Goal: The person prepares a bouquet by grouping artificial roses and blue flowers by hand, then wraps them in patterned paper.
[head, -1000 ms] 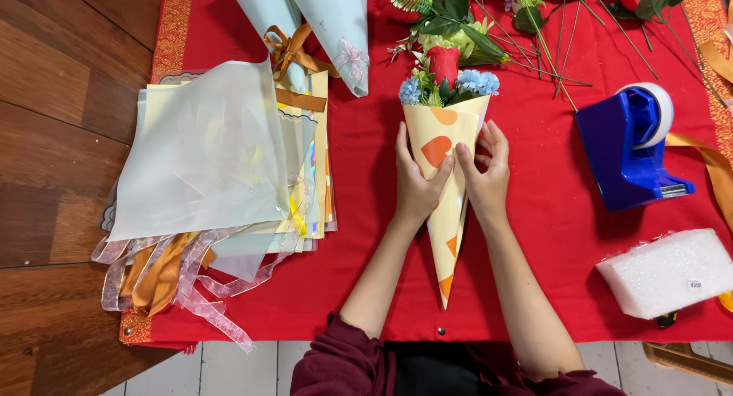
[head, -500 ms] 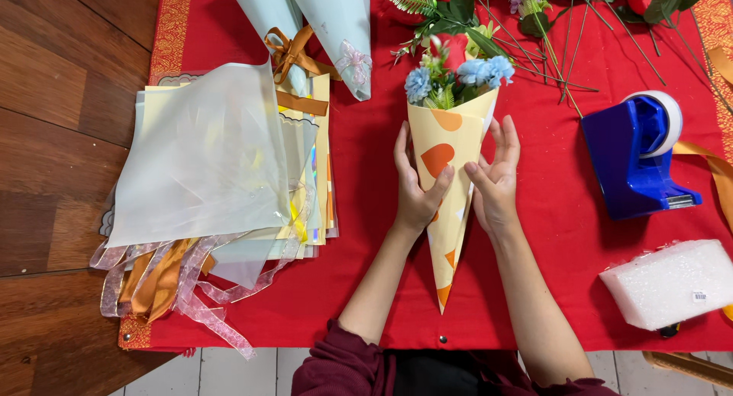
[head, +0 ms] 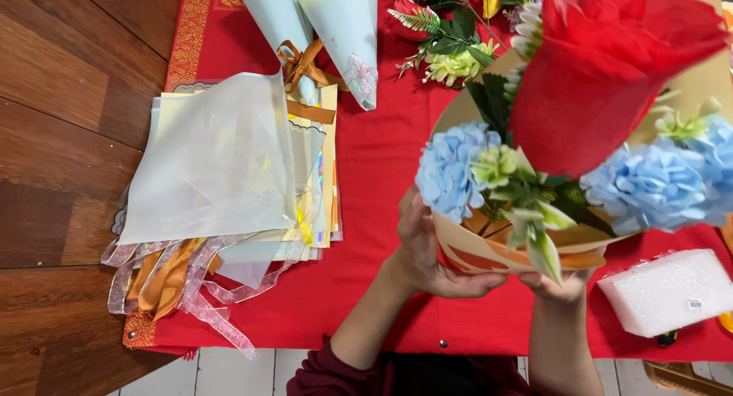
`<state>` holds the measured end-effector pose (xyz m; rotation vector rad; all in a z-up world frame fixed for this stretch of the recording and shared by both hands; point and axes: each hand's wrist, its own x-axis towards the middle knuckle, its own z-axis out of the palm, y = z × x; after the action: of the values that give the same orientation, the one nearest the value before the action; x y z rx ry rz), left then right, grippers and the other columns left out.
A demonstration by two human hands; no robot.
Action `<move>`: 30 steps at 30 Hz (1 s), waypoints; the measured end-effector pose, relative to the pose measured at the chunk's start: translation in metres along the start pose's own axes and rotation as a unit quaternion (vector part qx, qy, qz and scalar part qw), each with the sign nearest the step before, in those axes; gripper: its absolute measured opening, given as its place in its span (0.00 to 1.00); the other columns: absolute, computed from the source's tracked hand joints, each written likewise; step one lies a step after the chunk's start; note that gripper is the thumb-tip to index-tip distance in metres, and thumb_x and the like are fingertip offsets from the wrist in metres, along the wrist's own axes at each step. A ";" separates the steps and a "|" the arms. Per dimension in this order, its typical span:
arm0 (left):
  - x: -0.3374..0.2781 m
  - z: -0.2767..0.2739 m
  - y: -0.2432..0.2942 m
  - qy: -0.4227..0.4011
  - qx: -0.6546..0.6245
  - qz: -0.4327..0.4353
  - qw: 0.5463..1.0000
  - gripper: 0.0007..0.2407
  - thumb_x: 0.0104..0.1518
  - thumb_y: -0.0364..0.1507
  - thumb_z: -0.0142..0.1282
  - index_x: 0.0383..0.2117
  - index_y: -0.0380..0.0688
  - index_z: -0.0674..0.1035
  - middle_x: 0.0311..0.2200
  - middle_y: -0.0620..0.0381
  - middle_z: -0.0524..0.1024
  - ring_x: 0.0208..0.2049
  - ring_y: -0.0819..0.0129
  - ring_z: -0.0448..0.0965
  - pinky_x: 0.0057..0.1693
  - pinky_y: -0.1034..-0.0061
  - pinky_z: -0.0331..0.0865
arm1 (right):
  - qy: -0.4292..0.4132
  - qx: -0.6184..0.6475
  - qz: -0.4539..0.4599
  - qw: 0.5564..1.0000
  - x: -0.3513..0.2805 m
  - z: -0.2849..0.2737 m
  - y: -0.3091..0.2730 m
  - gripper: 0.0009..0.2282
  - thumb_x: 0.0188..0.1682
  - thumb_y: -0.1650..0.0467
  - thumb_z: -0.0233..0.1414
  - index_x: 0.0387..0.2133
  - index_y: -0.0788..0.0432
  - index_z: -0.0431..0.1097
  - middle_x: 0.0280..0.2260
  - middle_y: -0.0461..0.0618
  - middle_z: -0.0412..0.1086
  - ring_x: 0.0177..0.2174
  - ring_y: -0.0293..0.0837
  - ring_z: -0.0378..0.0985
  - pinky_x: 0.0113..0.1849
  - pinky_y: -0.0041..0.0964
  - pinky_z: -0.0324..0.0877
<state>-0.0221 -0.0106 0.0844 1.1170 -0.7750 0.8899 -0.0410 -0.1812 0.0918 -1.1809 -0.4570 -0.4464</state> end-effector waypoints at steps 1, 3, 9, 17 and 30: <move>0.005 0.002 0.002 0.000 0.000 0.001 1.000 0.55 0.35 0.35 0.77 0.69 0.34 0.45 0.70 0.32 0.43 0.72 0.40 0.43 0.72 0.43 0.49 | -0.001 0.000 -0.001 1.000 0.002 -0.001 0.003 0.57 0.30 0.70 0.61 0.74 0.49 0.28 0.76 0.52 0.37 0.72 0.56 0.48 0.71 0.60 0.54; 0.013 0.005 0.007 0.005 0.018 0.044 0.999 0.54 0.38 0.39 0.76 0.70 0.36 0.46 0.71 0.35 0.43 0.73 0.44 0.42 0.73 0.48 0.48 | -0.009 -0.006 0.004 1.000 0.005 -0.004 0.009 0.59 0.27 0.72 0.62 0.73 0.47 0.26 0.75 0.52 0.37 0.71 0.57 0.49 0.69 0.61 0.56; 0.001 0.000 0.019 -0.003 0.063 0.030 0.998 0.56 0.36 0.43 0.76 0.70 0.38 0.46 0.71 0.32 0.45 0.73 0.46 0.47 0.72 0.48 0.52 | -0.021 -0.019 0.019 0.999 -0.009 -0.027 0.015 0.63 0.22 0.77 0.64 0.72 0.43 0.24 0.75 0.54 0.37 0.70 0.60 0.51 0.64 0.61 0.60; -0.040 0.002 0.043 -0.011 0.102 -0.106 0.989 0.55 0.38 0.31 0.77 0.68 0.29 0.42 0.68 0.26 0.48 0.69 0.41 0.53 0.70 0.47 0.53 | -0.040 -0.033 0.032 0.998 -0.037 -0.051 0.019 0.69 0.16 0.82 0.66 0.70 0.39 0.20 0.74 0.56 0.38 0.67 0.64 0.54 0.58 0.63 0.66; 0.002 0.021 0.073 -0.006 0.209 -0.280 0.937 0.44 0.53 0.17 0.64 0.69 0.26 0.38 0.69 0.26 0.43 0.71 0.33 0.48 0.71 0.46 0.50 | -0.033 0.007 0.047 0.998 0.024 0.004 0.015 0.61 0.27 0.84 0.65 0.72 0.44 0.28 0.71 0.49 0.46 0.64 0.62 0.63 0.58 0.63 0.76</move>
<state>-0.0881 -0.0171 0.1220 1.6149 -0.2418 0.5669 -0.0131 -0.1753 0.0945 -1.2008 -0.4589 -0.3229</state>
